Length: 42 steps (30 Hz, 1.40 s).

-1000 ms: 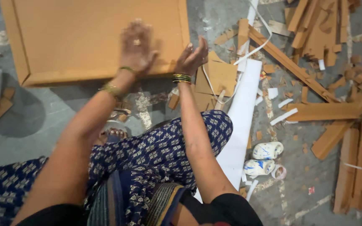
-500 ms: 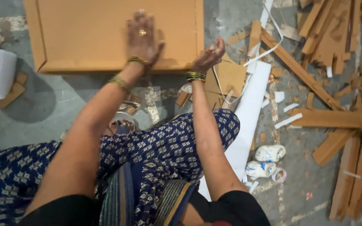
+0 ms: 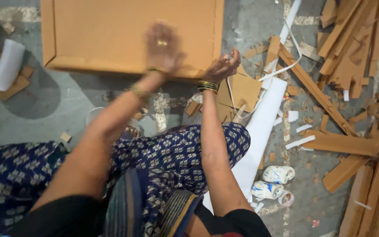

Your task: The person applies glue to a cardboard strip using a white roller and attaches it to the edge of a large cardboard sheet. They then press the strip firmly along the edge to secure it.

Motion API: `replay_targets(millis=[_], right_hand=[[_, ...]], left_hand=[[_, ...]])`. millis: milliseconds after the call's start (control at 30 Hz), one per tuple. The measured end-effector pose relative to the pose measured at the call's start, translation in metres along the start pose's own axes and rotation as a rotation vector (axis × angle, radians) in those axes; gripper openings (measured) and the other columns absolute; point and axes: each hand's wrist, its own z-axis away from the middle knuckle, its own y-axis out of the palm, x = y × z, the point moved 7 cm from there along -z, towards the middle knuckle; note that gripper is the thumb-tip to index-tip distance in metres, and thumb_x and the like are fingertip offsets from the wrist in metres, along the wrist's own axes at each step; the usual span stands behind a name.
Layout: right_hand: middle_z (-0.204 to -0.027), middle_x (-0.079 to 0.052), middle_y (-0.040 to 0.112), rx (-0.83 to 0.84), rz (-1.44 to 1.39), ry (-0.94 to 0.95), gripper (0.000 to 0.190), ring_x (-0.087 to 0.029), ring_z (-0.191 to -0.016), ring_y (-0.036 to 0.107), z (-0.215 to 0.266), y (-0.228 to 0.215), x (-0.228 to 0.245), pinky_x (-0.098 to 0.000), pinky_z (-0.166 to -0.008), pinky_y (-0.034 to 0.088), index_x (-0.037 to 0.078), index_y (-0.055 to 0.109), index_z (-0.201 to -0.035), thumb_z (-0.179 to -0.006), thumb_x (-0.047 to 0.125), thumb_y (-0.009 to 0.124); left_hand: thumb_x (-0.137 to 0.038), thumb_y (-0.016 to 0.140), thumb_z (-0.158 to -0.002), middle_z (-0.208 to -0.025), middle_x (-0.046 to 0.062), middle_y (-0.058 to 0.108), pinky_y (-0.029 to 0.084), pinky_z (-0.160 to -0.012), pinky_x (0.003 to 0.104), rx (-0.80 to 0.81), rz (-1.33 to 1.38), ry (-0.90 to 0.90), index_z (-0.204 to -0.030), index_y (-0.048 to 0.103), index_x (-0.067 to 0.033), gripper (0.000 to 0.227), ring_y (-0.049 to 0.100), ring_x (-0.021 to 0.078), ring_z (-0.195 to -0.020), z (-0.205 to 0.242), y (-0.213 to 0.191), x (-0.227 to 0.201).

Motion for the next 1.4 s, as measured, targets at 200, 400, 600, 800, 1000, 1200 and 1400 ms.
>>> replay_targets(millis=[200,400,600,800,1000,1200,1400], right_hand=[[-0.133,-0.02,0.059,-0.013,0.013,-0.029,0.052,-0.037,-0.124,0.059,-0.002,0.0,-0.005,-0.0504,-0.106,0.049,0.002,0.052,-0.137,-0.11,0.044,0.04],[-0.132,-0.019,0.062,-0.039,0.19,0.029,0.05,-0.037,-0.124,0.059,-0.008,0.001,0.0,-0.0539,-0.102,0.043,0.005,0.057,-0.132,-0.107,0.045,0.039],[-0.131,-0.018,0.062,-0.016,0.247,0.011,0.052,-0.037,-0.126,0.056,-0.012,0.002,0.002,-0.0554,-0.106,0.04,0.005,0.059,-0.131,-0.108,0.047,0.038],[-0.132,-0.019,0.061,-0.006,0.232,-0.022,0.05,-0.038,-0.126,0.056,-0.01,0.003,0.013,-0.0545,-0.107,0.041,0.005,0.057,-0.132,-0.109,0.047,0.04],[-0.133,-0.02,0.058,0.062,0.233,-0.058,0.047,-0.039,-0.126,0.054,-0.011,0.008,0.007,-0.0543,-0.106,0.041,0.004,0.056,-0.134,-0.109,0.042,0.044],[-0.133,-0.021,0.059,0.12,0.293,-0.098,0.044,-0.04,-0.129,0.05,-0.011,0.014,-0.002,-0.0555,-0.109,0.038,0.004,0.055,-0.135,-0.108,0.038,0.047],[-0.137,-0.019,0.057,0.195,0.41,-0.072,0.043,-0.04,-0.13,0.05,-0.011,0.016,0.008,-0.0581,-0.107,0.036,0.007,0.053,-0.137,-0.107,0.038,0.051]], left_hand=[[-0.06,0.058,-0.096,-0.169,0.024,0.012,0.008,-0.125,0.061,-0.077,0.016,0.241,-0.165,0.021,-0.0175,0.09,0.009,0.0436,-0.156,0.005,0.008,-0.076],[-0.055,0.063,-0.095,-0.172,0.021,0.019,0.01,-0.127,0.061,0.0,-0.205,0.206,-0.166,0.028,-0.0203,0.086,0.014,0.0434,-0.158,0.073,-0.054,0.093],[-0.057,0.049,-0.103,-0.175,0.025,0.012,0.004,-0.127,0.064,-0.013,-0.158,0.025,-0.171,0.023,-0.0182,0.082,0.006,0.0457,-0.16,0.109,-0.149,0.235],[-0.072,0.046,-0.107,-0.171,0.027,0.011,0.003,-0.129,0.057,-0.303,-0.075,0.079,-0.17,0.026,-0.0102,0.09,0.003,0.0422,-0.159,0.093,-0.121,0.187],[-0.075,0.052,-0.089,-0.168,0.023,0.017,0.008,-0.123,0.057,-0.144,-0.054,0.297,-0.165,0.026,-0.0183,0.098,0.014,0.0441,-0.153,0.047,-0.049,0.026],[-0.076,0.055,-0.105,-0.176,0.01,0.014,0.001,-0.134,0.046,-0.365,-0.387,0.328,-0.175,0.013,-0.0315,0.093,0.004,0.0287,-0.161,0.101,-0.124,0.157],[-0.076,0.053,-0.083,-0.172,0.025,0.008,0.001,-0.125,0.059,-0.011,-0.206,0.007,-0.168,0.017,-0.0195,0.109,0.002,0.0431,-0.158,0.098,-0.167,0.23]])
